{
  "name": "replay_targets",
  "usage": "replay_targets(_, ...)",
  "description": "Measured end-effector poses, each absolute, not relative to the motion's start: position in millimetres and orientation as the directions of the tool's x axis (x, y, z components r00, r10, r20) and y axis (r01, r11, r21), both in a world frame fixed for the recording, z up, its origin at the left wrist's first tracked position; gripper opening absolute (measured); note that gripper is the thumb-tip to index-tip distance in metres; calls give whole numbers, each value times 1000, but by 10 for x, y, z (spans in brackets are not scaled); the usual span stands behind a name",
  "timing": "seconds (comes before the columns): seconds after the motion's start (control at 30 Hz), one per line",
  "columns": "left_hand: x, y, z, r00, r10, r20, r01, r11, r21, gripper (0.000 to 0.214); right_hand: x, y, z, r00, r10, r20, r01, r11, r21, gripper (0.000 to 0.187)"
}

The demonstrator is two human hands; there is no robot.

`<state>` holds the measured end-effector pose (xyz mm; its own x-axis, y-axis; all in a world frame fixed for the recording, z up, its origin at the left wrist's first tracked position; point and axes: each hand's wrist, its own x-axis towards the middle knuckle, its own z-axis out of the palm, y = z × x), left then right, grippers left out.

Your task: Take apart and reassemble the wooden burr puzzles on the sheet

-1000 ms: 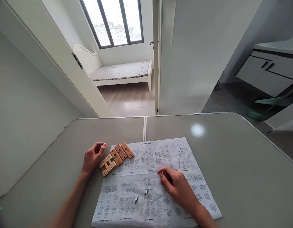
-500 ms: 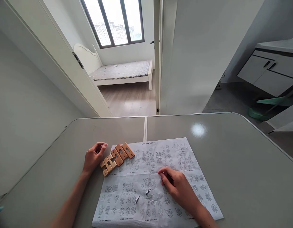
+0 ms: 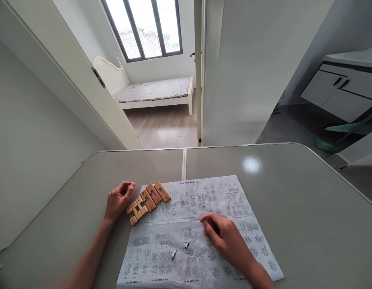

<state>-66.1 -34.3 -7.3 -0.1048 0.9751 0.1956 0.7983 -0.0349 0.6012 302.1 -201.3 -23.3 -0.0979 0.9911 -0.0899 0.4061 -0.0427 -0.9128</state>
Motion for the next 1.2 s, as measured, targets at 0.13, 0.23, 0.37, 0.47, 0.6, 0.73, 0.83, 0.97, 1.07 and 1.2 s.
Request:
replay_targets(0.13, -650, -351, -55, -95, 974, 206, 802, -48, 595, 40, 3019, -2026, -187, -104, 988, -113, 398, -63, -915, 40)
replay_targets(0.23, -653, -352, -56, -101, 974, 202, 795, -43, 605, 41, 3013, -2031, -169, -103, 988, -113, 401, -63, -914, 40)
replay_targets(0.37, -670, -345, -77, -101, 975, 199, 786, -44, 617, 41, 3000, -2016, -162, -96, 990, -101, 404, -54, -913, 42)
replay_targets(0.47, -674, -342, -84, -96, 975, 200, 794, -46, 606, 41, 2997, -2005, -162, -84, 993, -83, 402, -43, -914, 43)
replay_targets(0.6, -662, -346, -71, -93, 974, 206, 810, -46, 584, 40, 3000, -2009, -177, -89, 993, -84, 409, -40, -912, 42)
replay_targets(0.73, -655, -351, -57, -91, 974, 205, 809, -48, 586, 41, 3001, -2013, -196, -92, 992, -84, 414, -39, -910, 42)
replay_targets(0.83, -660, -349, -62, -90, 975, 205, 809, -49, 586, 40, 3004, -2009, -206, -93, 991, -93, 416, -46, -908, 43)
replay_targets(0.97, -661, -341, -72, -92, 975, 202, 810, -44, 584, 41, 3010, -2003, -208, -101, 990, -98, 420, -47, -906, 42)
replay_targets(1.07, -653, -343, -64, -90, 975, 202, 812, -46, 582, 41, 3006, -2008, -190, -96, 991, -91, 412, -44, -910, 43)
replay_targets(1.2, -643, -352, -46, -101, 976, 193, 813, -31, 581, 41, 3001, -2016, -176, -90, 992, -88, 405, -44, -913, 42)
